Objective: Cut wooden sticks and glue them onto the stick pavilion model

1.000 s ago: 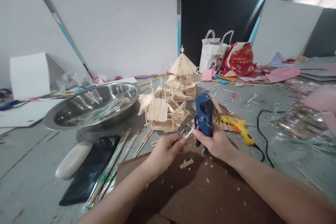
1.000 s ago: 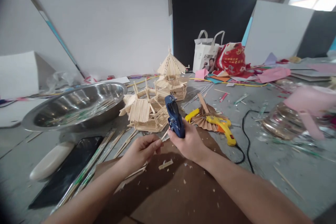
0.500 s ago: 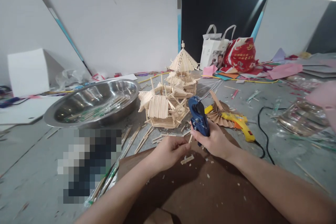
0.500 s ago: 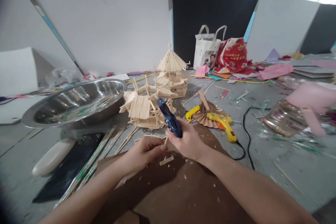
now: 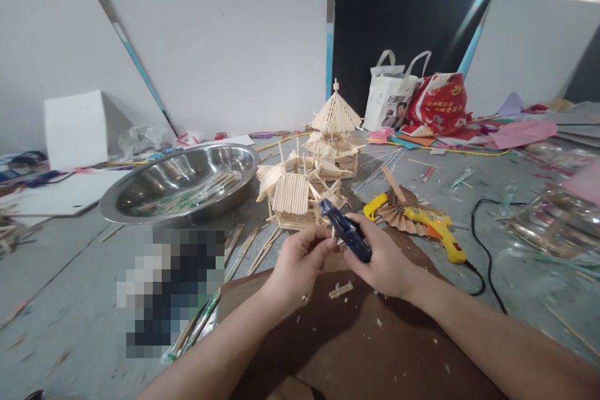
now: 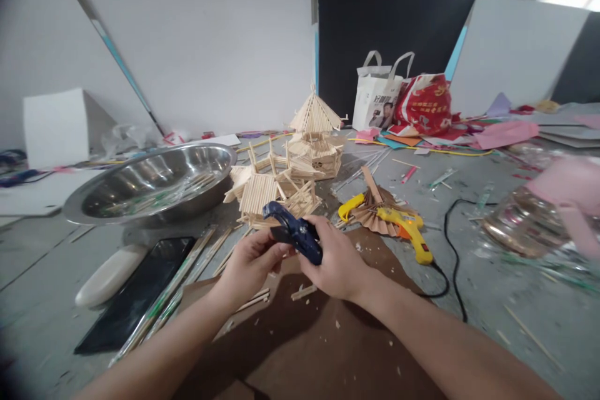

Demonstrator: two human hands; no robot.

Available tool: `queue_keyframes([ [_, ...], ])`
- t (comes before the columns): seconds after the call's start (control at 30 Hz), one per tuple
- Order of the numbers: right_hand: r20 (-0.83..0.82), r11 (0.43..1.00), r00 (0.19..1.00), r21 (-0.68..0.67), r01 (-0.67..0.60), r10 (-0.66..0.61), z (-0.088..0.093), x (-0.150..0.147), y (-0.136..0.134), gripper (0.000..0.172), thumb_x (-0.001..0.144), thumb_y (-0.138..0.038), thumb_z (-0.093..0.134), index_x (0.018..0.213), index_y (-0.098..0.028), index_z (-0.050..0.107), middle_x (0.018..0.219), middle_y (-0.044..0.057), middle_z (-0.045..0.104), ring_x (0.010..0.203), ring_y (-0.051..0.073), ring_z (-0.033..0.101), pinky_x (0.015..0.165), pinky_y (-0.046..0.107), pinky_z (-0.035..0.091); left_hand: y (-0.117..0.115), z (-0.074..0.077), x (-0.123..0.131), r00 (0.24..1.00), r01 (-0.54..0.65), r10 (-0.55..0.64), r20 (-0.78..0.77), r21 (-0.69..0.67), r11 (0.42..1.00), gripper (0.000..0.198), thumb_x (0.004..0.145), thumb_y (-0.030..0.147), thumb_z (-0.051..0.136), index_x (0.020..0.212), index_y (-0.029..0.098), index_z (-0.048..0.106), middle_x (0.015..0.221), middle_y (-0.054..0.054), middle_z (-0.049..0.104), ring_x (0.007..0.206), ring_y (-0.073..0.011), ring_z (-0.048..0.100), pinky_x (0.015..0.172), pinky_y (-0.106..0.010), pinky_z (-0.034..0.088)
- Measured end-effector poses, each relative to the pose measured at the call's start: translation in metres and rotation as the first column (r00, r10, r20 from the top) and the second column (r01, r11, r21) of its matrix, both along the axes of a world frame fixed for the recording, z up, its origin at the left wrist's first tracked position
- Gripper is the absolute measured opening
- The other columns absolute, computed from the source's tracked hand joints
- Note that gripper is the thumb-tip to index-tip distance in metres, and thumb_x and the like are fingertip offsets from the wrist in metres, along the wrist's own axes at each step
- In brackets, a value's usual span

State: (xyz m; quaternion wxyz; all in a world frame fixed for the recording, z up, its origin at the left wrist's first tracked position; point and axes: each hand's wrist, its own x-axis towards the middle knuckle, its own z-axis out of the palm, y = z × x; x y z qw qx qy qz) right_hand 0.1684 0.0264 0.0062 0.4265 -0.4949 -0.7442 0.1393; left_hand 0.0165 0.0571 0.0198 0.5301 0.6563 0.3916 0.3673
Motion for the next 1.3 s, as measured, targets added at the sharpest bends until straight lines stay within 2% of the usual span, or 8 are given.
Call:
queue_keyframes([
  [0.13, 0.122, 1.0, 0.992, 0.023, 0.018, -0.021, -0.009, 0.003, 0.004, 0.05, 0.061, -0.015, 0.05, 0.109, -0.017, 0.034, 0.1, 0.009, 0.049, 0.091, 0.02, 0.048, 0.08, 0.034, 0.038, 0.002, -0.003, -0.002, 0.993, -0.103, 0.097, 0.065, 0.084, 0.991, 0.013, 0.069, 0.028, 0.051, 0.067, 0.014, 0.052, 0.047, 0.007, 0.041, 0.039, -0.0027, 0.036, 0.039, -0.014, 0.03],
  [0.37, 0.189, 0.995, 0.977, 0.034, 0.094, -0.099, -0.01, 0.003, 0.005, 0.052, 0.058, -0.016, 0.05, 0.108, -0.017, 0.035, 0.1, 0.01, 0.05, 0.09, 0.021, 0.048, 0.078, 0.035, 0.038, 0.001, -0.009, -0.004, 0.989, -0.145, 0.132, 0.072, 0.246, 0.958, 0.01, 0.071, 0.023, 0.048, 0.071, 0.015, 0.053, 0.049, 0.006, 0.042, 0.04, -0.0027, 0.035, 0.039, -0.013, 0.031],
  [0.5, 0.225, 0.992, 0.966, 0.041, 0.12, -0.126, -0.01, 0.003, 0.006, 0.05, 0.058, -0.016, 0.048, 0.107, -0.016, 0.036, 0.098, 0.01, 0.051, 0.089, 0.022, 0.049, 0.075, 0.034, 0.039, 0.001, -0.011, -0.005, 0.987, -0.158, 0.143, 0.067, 0.354, 0.922, 0.011, 0.07, 0.021, 0.047, 0.076, 0.015, 0.054, 0.059, 0.003, 0.051, 0.044, -0.0031, 0.04, 0.042, -0.014, 0.034],
  [0.8, 0.331, 0.989, 0.932, 0.07, 0.133, -0.149, -0.008, 0.004, 0.006, 0.047, 0.056, -0.016, 0.047, 0.102, -0.013, 0.038, 0.091, 0.01, 0.053, 0.084, 0.021, 0.05, 0.071, 0.032, 0.038, 0.003, -0.016, -0.006, 0.993, -0.097, 0.117, -0.014, 0.466, 0.879, 0.016, 0.071, 0.016, 0.044, 0.08, 0.016, 0.057, 0.065, 0.001, 0.058, 0.051, -0.0055, 0.048, 0.048, -0.014, 0.038],
  [1.1, 0.458, 0.983, 0.871, 0.048, 0.174, -0.177, -0.005, 0.007, 0.007, 0.044, 0.057, -0.018, 0.046, 0.1, -0.012, 0.041, 0.09, 0.01, 0.053, 0.081, 0.023, 0.049, 0.07, 0.033, 0.037, 0.004, -0.014, -0.01, 0.974, -0.062, 0.178, -0.138, 0.595, 0.802, 0.024, 0.067, 0.007, 0.042, 0.083, 0.017, 0.058, 0.06, 0.004, 0.055, 0.052, -0.005, 0.045, 0.05, -0.013, 0.037],
  [1.3, 0.503, 0.979, 0.841, 0.073, 0.19, -0.201, -0.005, 0.008, 0.007, 0.041, 0.057, -0.018, 0.045, 0.098, -0.013, 0.043, 0.087, 0.009, 0.054, 0.077, 0.023, 0.051, 0.065, 0.031, 0.037, 0.002, -0.01, -0.01, 0.964, -0.039, 0.187, -0.192, 0.591, 0.806, 0.024, 0.066, 0.007, 0.04, 0.08, 0.016, 0.058, 0.055, 0.004, 0.053, 0.047, -0.005, 0.044, 0.049, -0.015, 0.038],
])
